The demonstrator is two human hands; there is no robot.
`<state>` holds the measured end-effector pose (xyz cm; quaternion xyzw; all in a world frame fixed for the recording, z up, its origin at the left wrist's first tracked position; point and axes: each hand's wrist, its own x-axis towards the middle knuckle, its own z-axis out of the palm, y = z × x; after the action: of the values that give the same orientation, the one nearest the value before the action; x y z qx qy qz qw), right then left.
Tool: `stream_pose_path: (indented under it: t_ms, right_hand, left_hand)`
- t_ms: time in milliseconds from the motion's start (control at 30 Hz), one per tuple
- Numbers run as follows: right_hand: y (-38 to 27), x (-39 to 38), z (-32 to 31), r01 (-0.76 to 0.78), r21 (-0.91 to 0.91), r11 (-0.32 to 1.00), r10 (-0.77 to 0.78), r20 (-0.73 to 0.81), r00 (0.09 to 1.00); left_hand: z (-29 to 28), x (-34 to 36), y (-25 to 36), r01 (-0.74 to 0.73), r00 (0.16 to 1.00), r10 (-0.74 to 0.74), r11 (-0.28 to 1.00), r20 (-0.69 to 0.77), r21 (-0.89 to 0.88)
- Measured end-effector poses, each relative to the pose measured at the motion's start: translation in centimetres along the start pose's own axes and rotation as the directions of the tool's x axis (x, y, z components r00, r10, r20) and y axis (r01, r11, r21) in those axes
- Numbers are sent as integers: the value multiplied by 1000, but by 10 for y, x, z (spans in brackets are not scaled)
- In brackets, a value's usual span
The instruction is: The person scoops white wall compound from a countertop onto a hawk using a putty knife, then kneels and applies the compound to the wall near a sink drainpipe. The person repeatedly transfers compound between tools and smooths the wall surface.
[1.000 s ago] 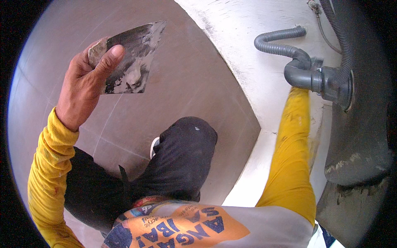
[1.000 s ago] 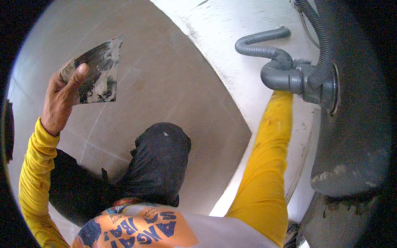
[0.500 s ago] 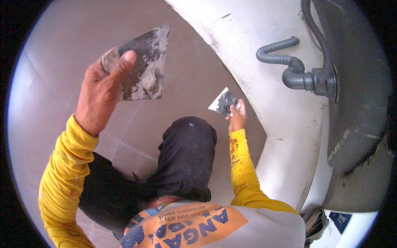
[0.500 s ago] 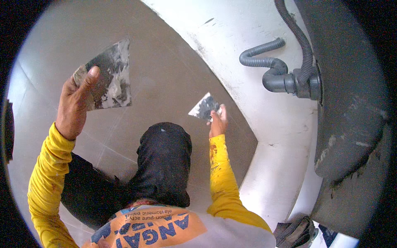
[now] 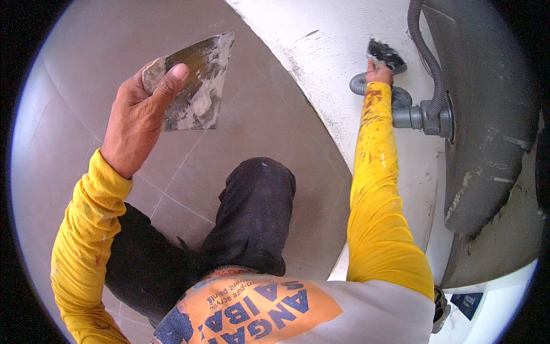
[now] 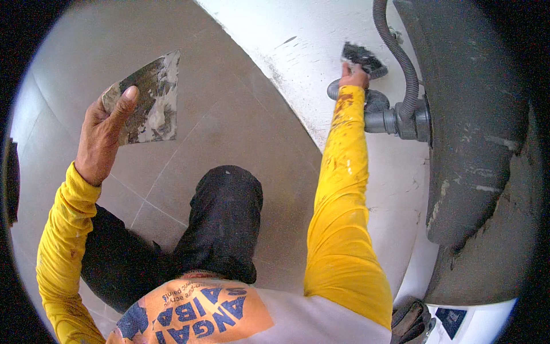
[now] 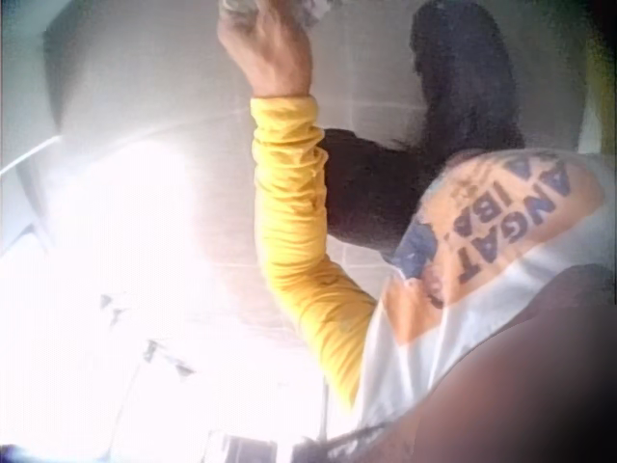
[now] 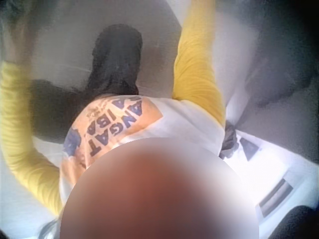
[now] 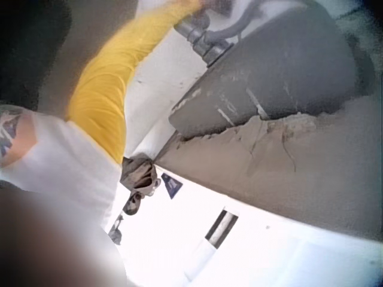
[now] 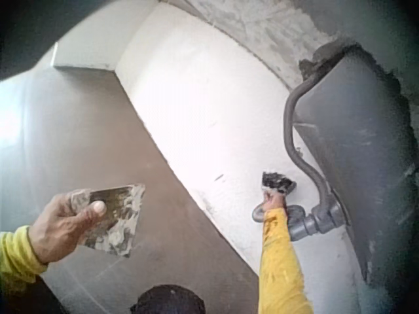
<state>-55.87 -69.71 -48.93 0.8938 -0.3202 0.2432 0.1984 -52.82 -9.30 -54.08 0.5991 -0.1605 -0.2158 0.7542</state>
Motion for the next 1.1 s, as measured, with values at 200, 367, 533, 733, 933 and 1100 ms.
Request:
stream_pose_path:
  t_ms: [200,367,533,733,933,1100]
  right_hand:
    - [-2,56,19,-130,-72,989,132,23,991]
    - [13,78,34,-275,-80,958,279,40,960]
    - [25,84,40,-297,-39,954,297,-19,955]
    - [39,89,47,-323,-142,936,317,-66,946]
    - [31,117,81,-359,932,58,587,259,767]
    - [13,125,74,-350,918,-185,620,385,683]
  left_hand:
    - [2,8,-13,62,998,-61,998,26,-30]
    - [3,13,-22,102,995,-102,995,-3,2]
    - [0,21,-24,160,987,-160,987,13,3]
    - [2,22,-26,165,986,-166,984,-2,-70]
    - [-4,26,-27,175,982,-164,978,93,-118]
    - [-3,28,-31,174,984,-165,976,72,-128]
